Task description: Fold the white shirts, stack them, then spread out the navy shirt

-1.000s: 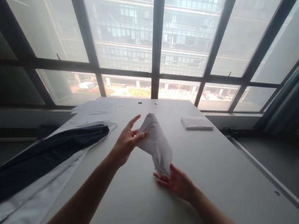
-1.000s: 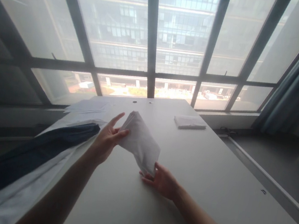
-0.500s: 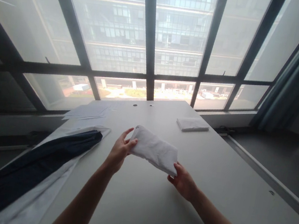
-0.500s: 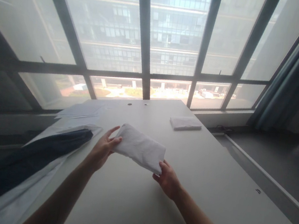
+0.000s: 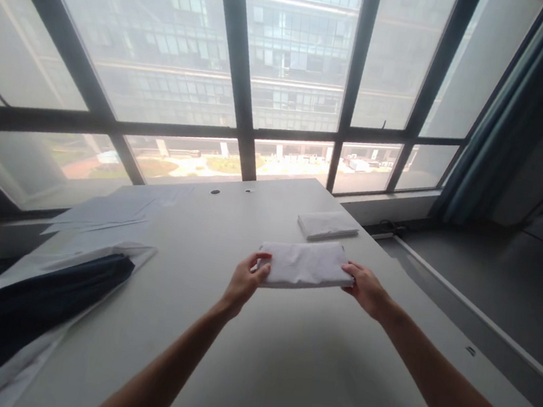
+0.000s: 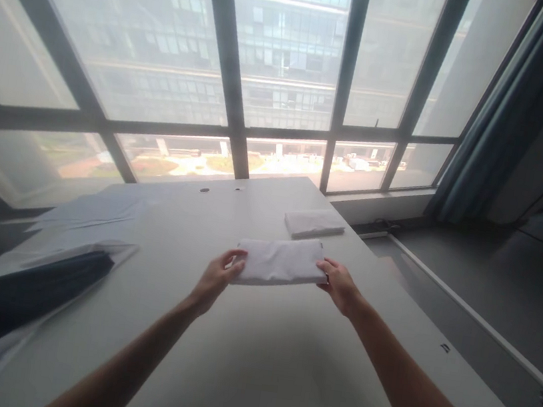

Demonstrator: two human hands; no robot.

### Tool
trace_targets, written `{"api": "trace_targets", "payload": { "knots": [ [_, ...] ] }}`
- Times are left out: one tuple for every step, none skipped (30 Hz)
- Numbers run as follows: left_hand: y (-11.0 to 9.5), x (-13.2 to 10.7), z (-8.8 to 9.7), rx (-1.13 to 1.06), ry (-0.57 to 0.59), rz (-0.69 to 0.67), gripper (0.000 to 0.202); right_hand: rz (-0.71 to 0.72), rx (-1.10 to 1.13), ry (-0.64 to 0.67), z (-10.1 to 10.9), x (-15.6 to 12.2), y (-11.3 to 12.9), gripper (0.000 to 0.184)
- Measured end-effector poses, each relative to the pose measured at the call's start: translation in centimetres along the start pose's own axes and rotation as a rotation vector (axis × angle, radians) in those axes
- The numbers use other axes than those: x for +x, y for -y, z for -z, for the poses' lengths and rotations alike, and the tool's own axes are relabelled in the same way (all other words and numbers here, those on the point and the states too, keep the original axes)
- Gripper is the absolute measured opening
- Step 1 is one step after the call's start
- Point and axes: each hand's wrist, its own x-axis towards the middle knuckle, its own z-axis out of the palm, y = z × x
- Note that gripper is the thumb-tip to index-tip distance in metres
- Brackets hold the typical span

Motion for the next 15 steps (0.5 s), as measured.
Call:
{"api": "trace_targets", "payload": {
  "knots": [
    [-0.1, 1.6, -1.3, -0.016, 0.022, -0.012, 0.047, 0.016, -0.046, -0.011, 1.0, 1.7, 1.4, 0.020],
    [-0.1, 3.3, -2.6, -0.028, 0.043, -0.019, 0.048, 0.042, -0.091, -0.021, 2.0, 3.5, 2.7, 0.019],
    [-0.1, 5.2, -3.8, -0.036, 0.061, -0.021, 0.051, 0.073, -0.135, -0.042, 2.9, 5.4, 4.0, 0.018],
    [-0.1, 7.1, -5.0, -0.042, 0.073, -0.017, 0.053, 0.091, -0.188, -0.062, 3.6, 7.3, 5.3, 0.017],
    [-0.1, 8.9, -6.1, -0.050, 0.072, -0.009, 0.055, 0.104, -0.251, -0.086, 4.3, 9.3, 6.5, 0.014],
    [0.0, 10.8, -7.1, -0.053, 0.063, -0.002, 0.056, 0.107, -0.309, -0.115, 4.8, 11.2, 7.5, 0.011],
    [0.1, 12.6, -8.1, -0.049, 0.053, -0.003, 0.057, 0.108, -0.330, -0.139, 5.2, 13.0, 8.4, 0.009],
    [0.3, 14.2, -9.0, -0.043, 0.043, -0.007, 0.057, 0.106, -0.347, -0.160, 5.5, 14.8, 9.1, 0.007],
    [0.5, 15.8, -9.8, -0.035, 0.037, -0.013, 0.057, 0.102, -0.357, -0.187, 5.6, 16.5, 9.7, 0.007],
    [0.8, 17.2, -10.5, -0.027, 0.034, -0.020, 0.057, 0.097, -0.364, -0.220, 5.8, 18.1, 10.1, 0.008],
    [1.1, 18.5, -11.1, -0.022, 0.029, -0.025, 0.058, 0.093, -0.377, -0.258, 5.8, 19.7, 10.4, 0.009],
    [1.5, 19.6, -11.7, -0.018, 0.026, -0.029, 0.059, 0.092, -0.391, -0.299, 5.9, 21.1, 10.6, 0.009],
    [1.9, 20.5, -12.2, -0.011, 0.022, -0.033, 0.059, 0.095, -0.406, -0.334, 5.9, 22.5, 10.7, 0.010],
    [2.3, 21.3, -12.6, -0.003, 0.018, -0.037, 0.059, 0.100, -0.419, -0.358, 6.0, 23.7, 10.6, 0.011],
    [2.6, 22.0, -13.0, 0.007, 0.016, -0.041, 0.059, 0.105, -0.428, -0.372, 6.2, 24.8, 10.5, 0.011]
  ]
}}
